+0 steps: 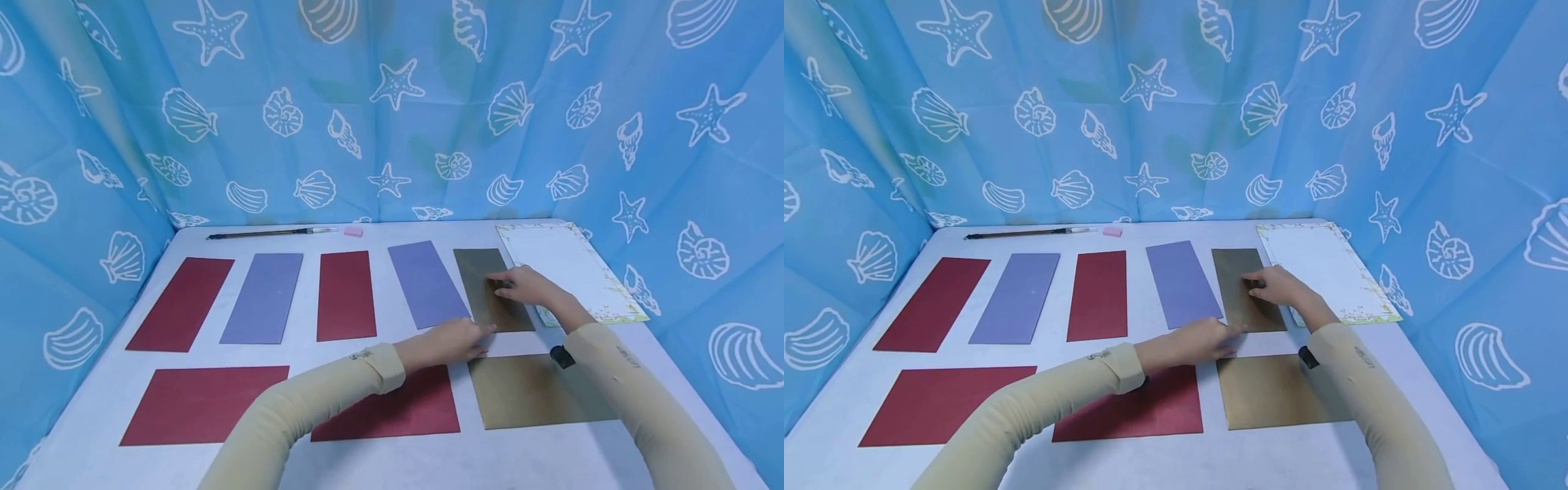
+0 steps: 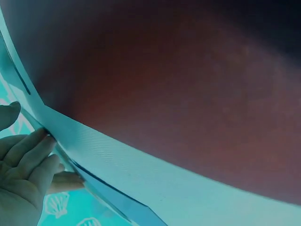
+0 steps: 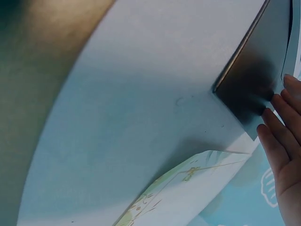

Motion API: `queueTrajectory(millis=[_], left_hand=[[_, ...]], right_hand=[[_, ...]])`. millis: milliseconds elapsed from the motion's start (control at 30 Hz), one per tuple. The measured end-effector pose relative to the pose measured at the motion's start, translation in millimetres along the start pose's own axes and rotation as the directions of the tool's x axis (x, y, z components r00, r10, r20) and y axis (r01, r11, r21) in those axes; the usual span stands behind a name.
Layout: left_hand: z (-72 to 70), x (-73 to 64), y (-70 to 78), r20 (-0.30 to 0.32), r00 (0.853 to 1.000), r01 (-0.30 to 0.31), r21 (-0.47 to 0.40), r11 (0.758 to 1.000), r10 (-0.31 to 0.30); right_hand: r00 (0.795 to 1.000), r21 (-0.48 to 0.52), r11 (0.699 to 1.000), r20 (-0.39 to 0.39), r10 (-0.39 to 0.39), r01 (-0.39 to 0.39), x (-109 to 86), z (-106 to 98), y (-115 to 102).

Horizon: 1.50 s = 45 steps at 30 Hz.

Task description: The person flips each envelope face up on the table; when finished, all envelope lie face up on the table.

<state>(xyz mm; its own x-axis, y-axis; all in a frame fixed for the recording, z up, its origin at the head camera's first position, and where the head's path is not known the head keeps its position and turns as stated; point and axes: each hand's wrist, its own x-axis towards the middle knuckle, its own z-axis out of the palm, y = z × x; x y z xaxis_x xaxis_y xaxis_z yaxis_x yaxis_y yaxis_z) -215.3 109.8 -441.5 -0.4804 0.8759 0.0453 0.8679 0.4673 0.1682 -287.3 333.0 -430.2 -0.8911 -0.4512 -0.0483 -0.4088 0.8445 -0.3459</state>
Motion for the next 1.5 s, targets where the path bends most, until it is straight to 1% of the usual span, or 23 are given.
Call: queueTrajectory(millis=[100,200,367,433,500,567,667,767,833,1000,1100,1133,1233,1300,1333,1367,1433,1500], left_hand=[[0.5,-0.1,-0.9,0.004,1.0,0.009,-0.017,1.0,-0.009],[1.0,-1.7,-3.0,0.005,1.0,0.006,-0.038,0.999,-0.005],[-1.7,-9.4,-11.2,-0.002,0.998,-0.055,-0.114,0.992,0.055],[-4.8,-14.7,-16.3,-0.007,0.997,-0.081,-0.148,0.986,0.081],[-8.5,-21.6,-22.5,-0.005,0.996,-0.088,-0.174,0.981,0.089],[-13.9,-30.2,-29.9,0.002,0.997,-0.077,-0.203,0.976,0.08],[-21.6,-42.9,-41.1,-0.004,0.998,-0.059,-0.23,0.971,0.06],[-26.6,-53.0,-50.8,-0.035,0.999,-0.038,-0.249,0.968,0.03],[-27.5,-58.2,-56.0,-0.058,0.998,-0.021,-0.256,0.966,0.007],[-22.4,-66.1,-65.6,-0.113,0.991,0.039,-0.267,0.963,-0.071],[-18.2,-69.5,-69.3,-0.154,0.98,0.078,-0.294,0.953,-0.128],[-17.1,-70.6,-70.3,-0.162,0.975,0.095,-0.31,0.946,-0.151],[-14.3,-72.0,-73.6,-0.168,0.961,0.153,-0.341,0.927,-0.221],[-13.3,-71.6,-75.9,-0.16,0.951,0.199,-0.344,0.918,-0.266],[-12.9,-70.9,-77.0,-0.157,0.946,0.219,-0.337,0.916,-0.284],[-12.5,-69.7,-78.3,-0.156,0.942,0.237,-0.316,0.919,-0.296],[-12.5,-66.5,-79.9,-0.146,0.936,0.277,-0.261,0.925,-0.321],[-13.1,-63.2,-79.1,-0.122,0.927,0.327,-0.199,0.924,-0.355]], right_hand=[[1.0,0.008,1.0,0.0,0.011,-0.011,0.8,0.0,-0.2],[1.0,0.012,1.0,0.003,0.018,-0.018,0.6,-0.3,-1.0],[1.0,0.019,1.0,0.004,0.022,-0.022,0.6,-4.4,-3.9],[1.0,0.03,0.999,-0.005,0.015,-0.015,1.2,-8.4,-6.6],[1.0,0.046,0.999,-0.014,0.003,-0.002,2.9,-12.8,-9.2],[1.0,0.056,0.998,-0.021,-0.007,0.008,6.4,-17.9,-12.2],[0.999,0.077,0.997,-0.037,-0.011,0.014,13.2,-24.4,-16.9],[0.998,0.103,0.995,-0.058,-0.012,0.018,20.4,-28.0,-20.6],[0.998,0.13,0.991,-0.068,-0.01,0.019,25.9,-27.7,-21.6],[0.998,0.193,0.981,-0.07,-0.004,0.018,41.2,-20.1,-24.0],[0.998,0.233,0.972,-0.063,0.01,0.005,49.8,-15.1,-29.9],[0.998,0.247,0.969,-0.06,0.016,0.0,52.4,-13.9,-32.5],[0.998,0.278,0.96,-0.051,0.033,-0.018,60.6,-10.6,-41.9],[0.999,0.287,0.958,-0.039,0.034,-0.022,67.1,-8.3,-48.4],[0.999,0.285,0.958,-0.029,0.031,-0.021,71.0,-7.1,-51.8],[0.999,0.284,0.958,-0.018,0.031,-0.024,74.9,-5.7,-54.8],[0.999,0.277,0.96,0.006,0.031,-0.032,83.8,-2.5,-59.8],[0.999,0.257,0.966,0.026,0.021,-0.027,92.3,0.0,-65.4]])
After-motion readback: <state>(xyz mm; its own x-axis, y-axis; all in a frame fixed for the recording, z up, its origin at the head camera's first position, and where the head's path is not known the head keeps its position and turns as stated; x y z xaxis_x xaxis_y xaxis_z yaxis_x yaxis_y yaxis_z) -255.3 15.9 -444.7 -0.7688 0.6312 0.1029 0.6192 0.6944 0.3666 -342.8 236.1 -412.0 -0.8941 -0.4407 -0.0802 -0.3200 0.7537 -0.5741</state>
